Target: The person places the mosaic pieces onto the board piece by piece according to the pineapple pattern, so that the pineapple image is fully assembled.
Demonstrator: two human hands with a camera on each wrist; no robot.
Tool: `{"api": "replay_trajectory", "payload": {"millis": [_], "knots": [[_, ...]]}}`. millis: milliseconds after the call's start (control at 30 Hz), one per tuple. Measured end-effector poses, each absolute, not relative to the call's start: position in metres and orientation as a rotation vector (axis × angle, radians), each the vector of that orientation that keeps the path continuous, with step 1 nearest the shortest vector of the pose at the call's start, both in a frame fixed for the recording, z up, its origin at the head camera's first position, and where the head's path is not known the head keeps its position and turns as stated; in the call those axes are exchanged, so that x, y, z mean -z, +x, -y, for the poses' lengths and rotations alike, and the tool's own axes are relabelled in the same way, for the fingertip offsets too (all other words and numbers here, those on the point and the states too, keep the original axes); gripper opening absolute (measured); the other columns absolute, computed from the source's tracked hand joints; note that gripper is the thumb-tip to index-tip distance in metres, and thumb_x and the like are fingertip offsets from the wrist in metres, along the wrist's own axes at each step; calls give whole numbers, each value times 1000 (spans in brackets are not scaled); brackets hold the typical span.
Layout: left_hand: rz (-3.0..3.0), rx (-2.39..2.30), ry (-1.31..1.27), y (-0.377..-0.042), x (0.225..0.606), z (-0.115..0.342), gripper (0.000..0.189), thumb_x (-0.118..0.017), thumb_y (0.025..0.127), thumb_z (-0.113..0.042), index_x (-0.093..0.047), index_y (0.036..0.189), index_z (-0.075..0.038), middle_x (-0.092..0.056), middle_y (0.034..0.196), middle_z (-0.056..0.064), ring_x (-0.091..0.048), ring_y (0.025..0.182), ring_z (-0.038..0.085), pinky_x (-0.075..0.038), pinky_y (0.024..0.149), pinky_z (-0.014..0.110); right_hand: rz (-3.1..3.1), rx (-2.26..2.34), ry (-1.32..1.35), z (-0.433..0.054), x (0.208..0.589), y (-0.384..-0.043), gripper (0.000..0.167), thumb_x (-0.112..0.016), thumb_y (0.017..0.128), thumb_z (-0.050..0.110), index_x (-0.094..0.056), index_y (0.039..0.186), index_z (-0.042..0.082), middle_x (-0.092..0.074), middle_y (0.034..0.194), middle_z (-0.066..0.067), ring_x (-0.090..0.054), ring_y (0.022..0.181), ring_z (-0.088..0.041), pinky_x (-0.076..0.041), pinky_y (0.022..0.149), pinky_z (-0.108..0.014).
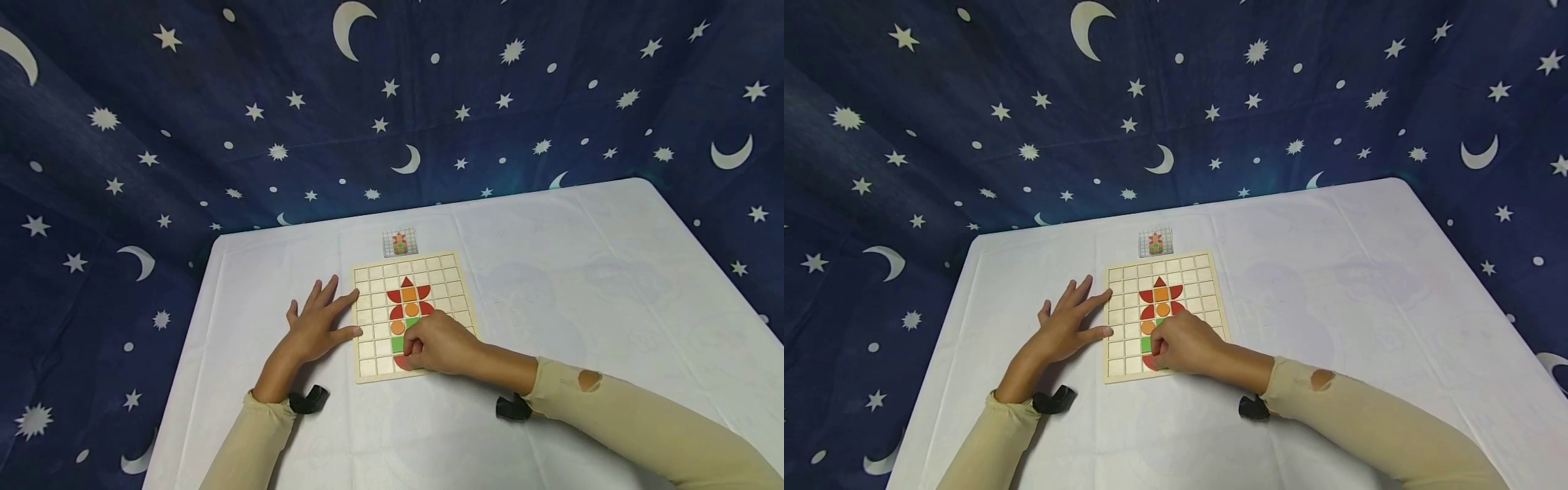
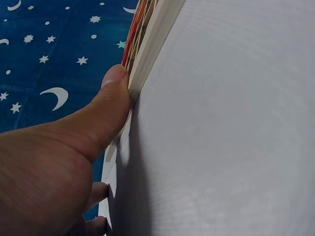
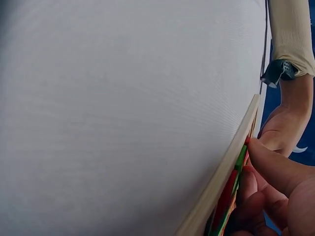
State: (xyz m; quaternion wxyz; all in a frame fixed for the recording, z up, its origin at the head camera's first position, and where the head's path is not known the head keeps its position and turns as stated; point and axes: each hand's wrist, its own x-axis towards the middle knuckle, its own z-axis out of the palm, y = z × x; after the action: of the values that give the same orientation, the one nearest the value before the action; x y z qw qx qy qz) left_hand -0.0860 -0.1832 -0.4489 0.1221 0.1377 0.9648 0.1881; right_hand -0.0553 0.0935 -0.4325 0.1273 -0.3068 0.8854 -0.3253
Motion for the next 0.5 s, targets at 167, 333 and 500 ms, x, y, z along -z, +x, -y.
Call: {"api": "replay_trajectory", "payload": {"millis": [167, 333, 500], "knots": [[-2816, -545, 405, -86, 448, 182, 78, -73, 88, -58, -44, 156, -31, -14, 173, 12, -4, 159, 43, -4, 112, 82, -2572, 959, -839, -96, 436, -55, 18, -90, 74, 21, -73, 68, 25, -59, 58, 21, -52, 60, 4, -44, 56, -19], [-2819, -543, 410, -87, 448, 182, 78, -74, 88, -57, -45, 155, -31, -15, 172, 13, -5, 159, 44, -5, 111, 82, -2554, 995, -822, -98, 437, -54, 19, -92, 73, 21, -74, 70, 25, -61, 60, 20, -53, 60, 4, -45, 57, -19], [-2825, -534, 410, -86, 446, 182, 79, -73, 87, -58, -45, 155, -31, -15, 172, 13, -5, 159, 44, -5, 111, 82, -2533, 1100, -845, -109, 430, -56, 13, -90, 77, 21, -77, 78, 23, -66, 66, 19, -54, 61, 4, -47, 59, -19]]}}
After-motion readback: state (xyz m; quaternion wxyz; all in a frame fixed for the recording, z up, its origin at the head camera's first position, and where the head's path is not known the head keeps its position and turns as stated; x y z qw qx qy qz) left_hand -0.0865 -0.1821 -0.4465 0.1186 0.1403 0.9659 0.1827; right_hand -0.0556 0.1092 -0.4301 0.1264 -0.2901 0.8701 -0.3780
